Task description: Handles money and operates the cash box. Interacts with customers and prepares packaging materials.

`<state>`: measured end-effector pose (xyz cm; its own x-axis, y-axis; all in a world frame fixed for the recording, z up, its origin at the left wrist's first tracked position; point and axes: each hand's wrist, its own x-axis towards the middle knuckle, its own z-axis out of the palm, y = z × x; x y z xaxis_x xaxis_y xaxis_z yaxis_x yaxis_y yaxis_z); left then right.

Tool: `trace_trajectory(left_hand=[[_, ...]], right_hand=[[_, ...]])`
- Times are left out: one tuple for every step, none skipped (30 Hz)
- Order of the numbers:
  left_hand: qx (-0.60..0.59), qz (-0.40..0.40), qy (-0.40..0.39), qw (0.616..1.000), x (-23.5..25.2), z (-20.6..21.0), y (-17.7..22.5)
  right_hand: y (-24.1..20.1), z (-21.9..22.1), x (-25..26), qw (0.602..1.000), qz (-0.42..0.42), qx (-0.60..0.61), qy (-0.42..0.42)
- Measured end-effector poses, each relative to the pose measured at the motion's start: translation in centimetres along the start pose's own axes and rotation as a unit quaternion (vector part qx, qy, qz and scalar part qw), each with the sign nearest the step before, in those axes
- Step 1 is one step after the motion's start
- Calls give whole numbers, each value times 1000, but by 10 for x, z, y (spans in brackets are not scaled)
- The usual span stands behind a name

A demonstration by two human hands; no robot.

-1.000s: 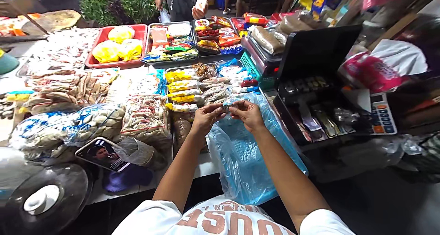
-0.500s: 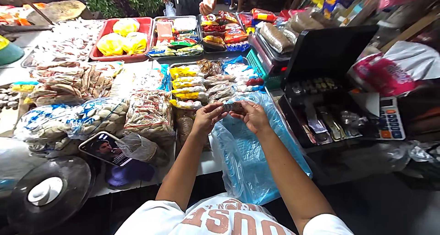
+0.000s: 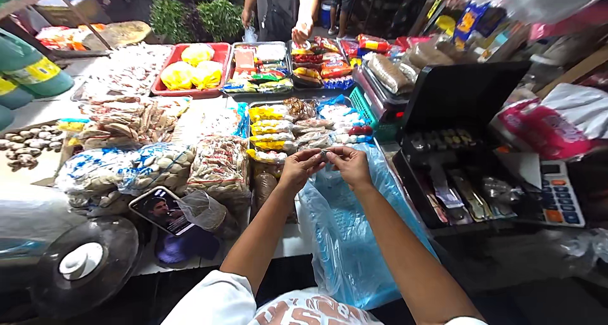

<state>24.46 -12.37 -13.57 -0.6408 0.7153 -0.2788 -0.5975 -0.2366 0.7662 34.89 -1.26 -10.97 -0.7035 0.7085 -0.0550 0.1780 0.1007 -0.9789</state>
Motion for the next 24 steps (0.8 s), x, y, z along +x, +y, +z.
trace_trajectory(left_hand=[[-3, -8, -13, 1000, 8, 4, 8], [-1, -21, -34, 999, 17, 9, 20], [9, -37, -61, 997, 26, 13, 33], [25, -53, -89, 994, 37, 18, 47], [53, -62, -116, 990, 49, 24, 59], [79, -61, -134, 986, 60, 31, 70], [105, -52, -153, 981, 72, 36, 79], [121, -43, -177, 976, 84, 39, 84], [127, -41, -206, 970, 95, 42, 90], [136, -39, -231, 963, 105, 45, 95], [150, -36, -248, 956, 115, 50, 99], [167, -27, -260, 951, 124, 54, 103], [181, -14, -265, 947, 135, 57, 109], [200, 4, -259, 945, 147, 60, 118], [226, 30, -240, 944, 159, 63, 129], [243, 64, -201, 947, 172, 66, 141], [254, 107, -146, 950, 187, 67, 153], [272, 150, -90, 946, 211, 65, 164], [295, 194, -38, 935, 231, 63, 174], [323, 232, 18, 917, 242, 63, 180], [364, 259, 57, 893, 250, 64, 185], [403, 268, 90, 870, 258, 67, 187], [440, 266, 113, 850, 266, 72, 188], [473, 259, 126, 833, 276, 75, 187]], right_hand=[[-9, 1, 7, 1000, -7, -11, 3], [-20, 2, 15, 1000, -15, -16, 11], [-32, 3, 23, 999, -28, -20, 23], [-43, 3, 31, 998, -43, -29, 35], [-53, 1, 39, 996, -63, -47, 46], [-63, -1, 48, 992, -84, -76, 55], [-69, -1, 56, 986, -109, -106, 69], [-72, -2, 63, 978, -132, -137, 85], [-72, -4, 69, 969, -154, -168, 100], [-72, -6, 74, 960, -169, -192, 111], [-71, -11, 75, 955, -176, -209, 113], [-69, -19, 72, 953, -179, -222, 106], [-66, -29, 66, 950, -187, -233, 96], [-59, -43, 59, 946, -200, -241, 86], [-50, -61, 50, 942, -207, -252, 83], [-37, -84, 40, 934, -209, -273, 93], [-22, -111, 32, 924, -208, -299, 121], [-9, -140, 21, 917, -185, -318, 153], [3, -168, 8, 917, -141, -324, 187], [14, -195, -5, 917, -91, -319, 221], [28, -221, -18, 916, -38, -310, 252], [44, -244, -29, 911, 8, -305, 277], [59, -263, -38, 906, 40, -303, 295], [69, -275, -46, 904, 69, -299, 299]])
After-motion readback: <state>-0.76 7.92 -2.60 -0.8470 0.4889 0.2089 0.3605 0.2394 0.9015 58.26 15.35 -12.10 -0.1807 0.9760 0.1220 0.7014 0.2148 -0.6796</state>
